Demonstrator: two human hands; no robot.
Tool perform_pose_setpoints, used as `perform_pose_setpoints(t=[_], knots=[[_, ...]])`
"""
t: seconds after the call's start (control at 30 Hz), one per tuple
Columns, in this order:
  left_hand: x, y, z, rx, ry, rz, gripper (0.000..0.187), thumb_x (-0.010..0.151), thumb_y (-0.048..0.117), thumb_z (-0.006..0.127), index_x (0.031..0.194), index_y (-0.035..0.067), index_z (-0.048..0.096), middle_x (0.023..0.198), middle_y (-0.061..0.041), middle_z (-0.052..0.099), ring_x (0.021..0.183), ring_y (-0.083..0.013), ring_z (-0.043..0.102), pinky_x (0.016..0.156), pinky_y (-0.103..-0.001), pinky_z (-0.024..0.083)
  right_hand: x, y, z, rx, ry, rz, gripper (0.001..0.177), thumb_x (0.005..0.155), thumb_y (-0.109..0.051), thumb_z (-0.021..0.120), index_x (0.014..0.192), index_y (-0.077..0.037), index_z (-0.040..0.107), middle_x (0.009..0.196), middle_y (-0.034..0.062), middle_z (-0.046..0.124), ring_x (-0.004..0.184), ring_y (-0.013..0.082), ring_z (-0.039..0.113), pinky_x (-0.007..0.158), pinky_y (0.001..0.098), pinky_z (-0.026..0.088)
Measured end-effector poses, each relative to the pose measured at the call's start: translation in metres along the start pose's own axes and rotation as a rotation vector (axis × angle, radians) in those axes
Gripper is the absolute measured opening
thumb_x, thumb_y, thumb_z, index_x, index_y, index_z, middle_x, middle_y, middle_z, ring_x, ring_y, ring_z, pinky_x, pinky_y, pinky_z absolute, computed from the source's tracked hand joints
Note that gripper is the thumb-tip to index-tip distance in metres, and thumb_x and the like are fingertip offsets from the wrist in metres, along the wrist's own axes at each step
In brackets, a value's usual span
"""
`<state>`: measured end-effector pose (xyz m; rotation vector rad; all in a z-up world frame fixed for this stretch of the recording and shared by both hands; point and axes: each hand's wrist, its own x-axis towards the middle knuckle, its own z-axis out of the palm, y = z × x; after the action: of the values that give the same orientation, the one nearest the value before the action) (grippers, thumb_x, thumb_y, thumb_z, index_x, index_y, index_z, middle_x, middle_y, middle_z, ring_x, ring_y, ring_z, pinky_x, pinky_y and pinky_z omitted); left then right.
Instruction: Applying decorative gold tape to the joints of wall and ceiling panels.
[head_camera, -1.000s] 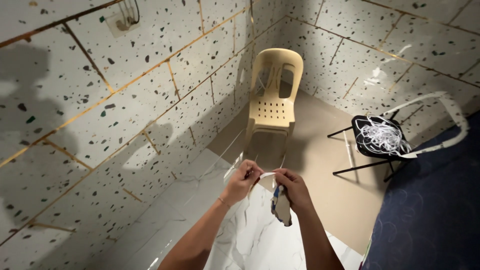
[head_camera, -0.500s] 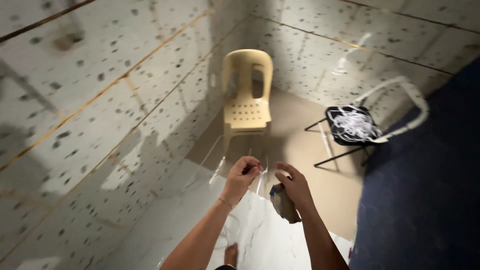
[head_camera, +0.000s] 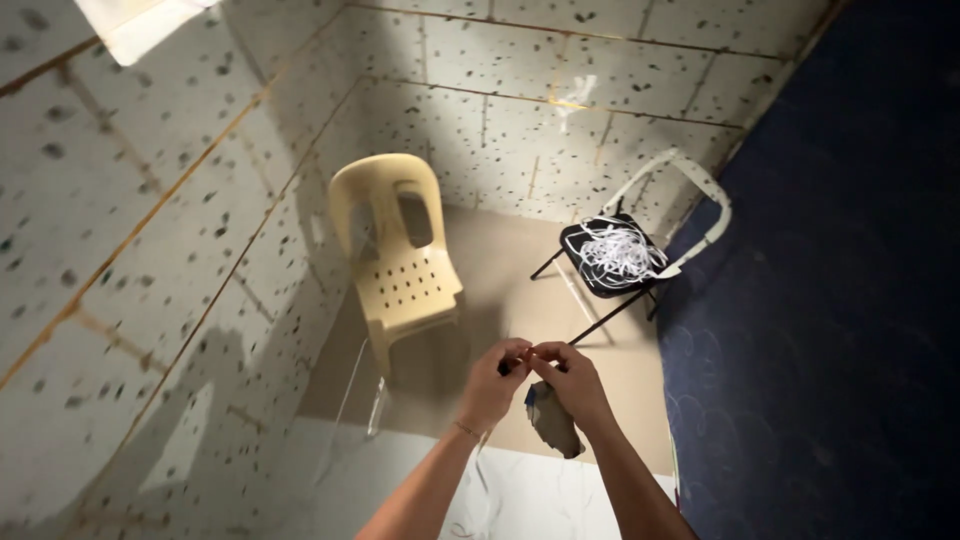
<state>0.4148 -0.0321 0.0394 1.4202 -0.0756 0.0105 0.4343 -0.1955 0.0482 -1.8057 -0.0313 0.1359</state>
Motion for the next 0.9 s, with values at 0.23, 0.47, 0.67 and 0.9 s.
perform_pose_setpoints(t=[0.23, 0.47, 0.67, 0.9], knots=[[0.071, -0.02, 0.011, 0.195, -0.085, 0.045, 0.026, 0.091, 0.001, 0.068, 0.117, 0.008, 0.071, 0.094, 0.0, 0.072, 0.081, -0.0099, 0.061, 0.076, -0.026, 0.054, 0.048, 0.003, -0.015, 0.083, 0.15, 0.072, 0.018, 0.089, -0.014, 0.071, 0.104, -0.005, 0.076, 0.09, 0.002, 0.073, 0.078, 0.0106, 0.062, 0.07, 0.0281, 0.053], [0.148, -0.062, 0.04, 0.215, -0.074, 0.112, 0.031, 0.091, -0.002, 0.067, 0.12, 0.007, 0.07, 0.094, -0.003, 0.071, 0.08, -0.0105, 0.061, 0.075, -0.027, 0.054, 0.119, 0.033, -0.053, 0.114, 0.163, 0.04, 0.016, 0.089, -0.016, 0.073, 0.1, -0.005, 0.076, 0.082, 0.0025, 0.072, 0.07, 0.0102, 0.061, 0.063, 0.0272, 0.052], [0.21, -0.049, 0.085, 0.192, -0.033, 0.041, 0.037, 0.091, 0.001, 0.066, 0.127, 0.009, 0.063, 0.096, -0.003, 0.071, 0.083, -0.0105, 0.063, 0.077, -0.027, 0.054, 0.186, 0.034, -0.111, 0.102, 0.115, -0.043, 0.017, 0.089, -0.017, 0.072, 0.098, -0.004, 0.077, 0.085, 0.0025, 0.075, 0.07, 0.0099, 0.061, 0.064, 0.0269, 0.051], [0.281, -0.032, 0.143, 0.297, 0.131, -0.091, 0.023, 0.091, 0.014, 0.072, 0.112, 0.004, 0.071, 0.086, -0.004, 0.07, 0.077, -0.0103, 0.061, 0.072, -0.028, 0.052, 0.266, 0.03, -0.183, -0.048, 0.088, -0.349, 0.016, 0.089, -0.013, 0.072, 0.1, -0.003, 0.077, 0.094, 0.0012, 0.076, 0.083, 0.0089, 0.067, 0.074, 0.0247, 0.05]])
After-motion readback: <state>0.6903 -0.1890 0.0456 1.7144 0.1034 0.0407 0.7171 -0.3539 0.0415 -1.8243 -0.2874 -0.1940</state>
